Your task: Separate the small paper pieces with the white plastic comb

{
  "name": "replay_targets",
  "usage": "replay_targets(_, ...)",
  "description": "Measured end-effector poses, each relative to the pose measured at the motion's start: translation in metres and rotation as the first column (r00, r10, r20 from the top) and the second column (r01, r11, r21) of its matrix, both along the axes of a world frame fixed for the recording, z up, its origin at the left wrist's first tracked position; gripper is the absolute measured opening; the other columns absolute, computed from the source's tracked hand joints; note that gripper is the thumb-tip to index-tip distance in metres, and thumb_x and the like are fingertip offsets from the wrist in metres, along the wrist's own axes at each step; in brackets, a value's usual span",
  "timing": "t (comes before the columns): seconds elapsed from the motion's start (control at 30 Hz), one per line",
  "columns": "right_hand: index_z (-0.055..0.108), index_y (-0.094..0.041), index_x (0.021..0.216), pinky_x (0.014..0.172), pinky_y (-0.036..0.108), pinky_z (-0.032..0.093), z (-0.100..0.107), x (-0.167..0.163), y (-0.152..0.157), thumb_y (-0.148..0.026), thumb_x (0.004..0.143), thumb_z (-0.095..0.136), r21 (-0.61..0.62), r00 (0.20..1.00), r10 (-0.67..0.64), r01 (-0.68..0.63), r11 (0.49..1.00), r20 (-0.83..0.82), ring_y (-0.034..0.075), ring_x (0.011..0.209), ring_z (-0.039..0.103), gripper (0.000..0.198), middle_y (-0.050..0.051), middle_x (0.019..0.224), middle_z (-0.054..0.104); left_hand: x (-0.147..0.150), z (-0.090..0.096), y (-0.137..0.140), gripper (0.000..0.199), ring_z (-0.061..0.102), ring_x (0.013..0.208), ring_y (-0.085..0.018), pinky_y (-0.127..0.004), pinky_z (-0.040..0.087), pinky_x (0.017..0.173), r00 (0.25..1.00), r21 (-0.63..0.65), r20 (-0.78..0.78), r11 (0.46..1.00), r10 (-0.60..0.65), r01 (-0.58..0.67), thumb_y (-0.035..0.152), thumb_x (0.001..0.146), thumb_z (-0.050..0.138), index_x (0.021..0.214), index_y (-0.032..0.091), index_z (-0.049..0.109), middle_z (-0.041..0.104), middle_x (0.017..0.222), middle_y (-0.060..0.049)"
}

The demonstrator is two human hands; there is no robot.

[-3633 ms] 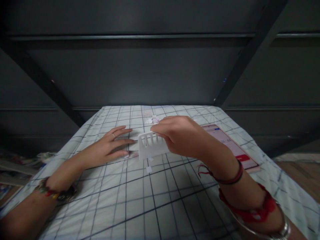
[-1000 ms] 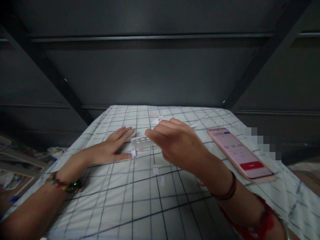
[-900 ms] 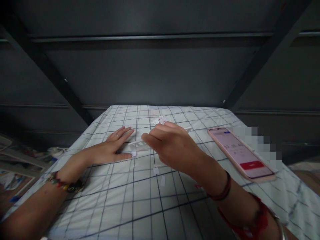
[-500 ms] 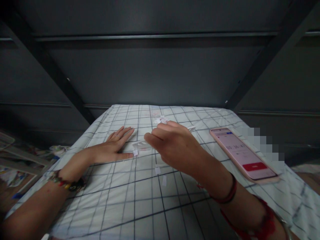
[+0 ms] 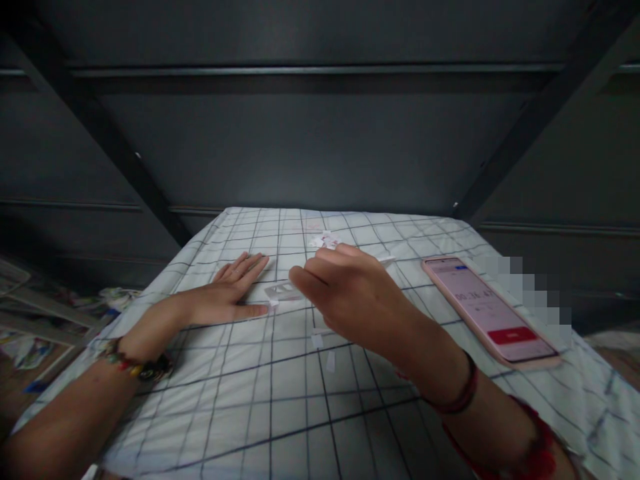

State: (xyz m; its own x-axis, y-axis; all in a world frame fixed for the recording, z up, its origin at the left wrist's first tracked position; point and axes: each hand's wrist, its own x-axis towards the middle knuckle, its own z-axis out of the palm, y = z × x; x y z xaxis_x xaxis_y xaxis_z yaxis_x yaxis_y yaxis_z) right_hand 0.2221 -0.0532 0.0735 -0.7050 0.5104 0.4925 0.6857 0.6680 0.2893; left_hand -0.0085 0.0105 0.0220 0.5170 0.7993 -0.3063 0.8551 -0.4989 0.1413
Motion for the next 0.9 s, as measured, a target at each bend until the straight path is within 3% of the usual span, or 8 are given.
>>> replay_targets(0.33, 0.059, -0.014, 0.074, 0.056, 0.028, 0.032, -0.002, 0.005, 0.007, 0.003, 0.073, 0.038, 0.137, 0.998, -0.053, 0.057, 0.989, -0.029, 0.015, 0.055, 0.043, 0.027, 0.001, 0.057, 0.054, -0.002, -0.001, 0.0, 0.093, -0.014, 0.134, -0.032, -0.05, 0.006, 0.106, 1.0, 0.016, 0.006, 1.0, -0.02, 0.02, 0.07, 0.081, 0.035, 0.145, 0.016, -0.006, -0.01, 0.15, -0.013)
replay_targets(0.5, 0.058, -0.015, 0.07, 0.056, 0.027, 0.032, -0.002, 0.007, 0.005, 0.004, 0.071, 0.037, 0.026, 0.999, -0.034, 0.034, 0.999, -0.012, 0.014, 0.055, 0.042, 0.028, 0.0, 0.056, 0.051, -0.005, -0.003, 0.002, 0.088, -0.012, 0.134, -0.033, -0.051, 0.007, 0.106, 0.999, 0.065, 0.03, 0.998, -0.023, 0.021, 0.066, 0.084, 0.033, 0.145, 0.014, -0.003, -0.009, 0.15, -0.014)
replay_targets(0.63, 0.058, -0.017, 0.071, 0.056, 0.026, 0.031, 0.002, 0.014, 0.001, 0.0, 0.076, 0.038, -0.041, 0.997, 0.065, -0.067, 0.997, -0.045, 0.013, 0.056, 0.041, 0.027, -0.001, 0.056, 0.05, -0.007, -0.005, 0.005, 0.085, -0.009, 0.134, -0.034, -0.052, 0.009, 0.105, 0.999, 0.095, 0.048, 0.995, -0.021, 0.016, 0.064, 0.085, 0.033, 0.145, 0.014, 0.0, -0.006, 0.15, -0.014)
replay_targets(0.77, 0.058, -0.017, 0.079, 0.058, 0.026, 0.031, 0.002, 0.017, 0.0, 0.0, 0.076, 0.037, 0.008, 0.994, 0.084, -0.084, 0.996, -0.069, 0.013, 0.058, 0.04, 0.028, -0.001, 0.059, 0.051, -0.007, -0.006, 0.005, 0.085, -0.009, 0.135, -0.033, -0.05, 0.008, 0.106, 0.998, 0.11, 0.05, 0.994, -0.029, 0.024, 0.064, 0.085, 0.032, 0.145, 0.013, 0.001, -0.005, 0.15, -0.014)
replay_targets(0.9, 0.057, -0.018, 0.07, 0.055, 0.028, 0.028, 0.003, 0.012, -0.002, 0.001, 0.075, 0.035, 0.066, 1.0, 0.029, -0.029, 0.997, 0.0, 0.014, 0.055, 0.036, 0.029, 0.0, 0.056, 0.047, -0.008, -0.005, 0.005, 0.087, -0.01, 0.134, -0.033, -0.049, 0.007, 0.107, 0.998, 0.12, 0.051, 0.992, -0.034, 0.028, 0.066, 0.084, 0.033, 0.145, 0.012, 0.001, -0.005, 0.151, -0.014)
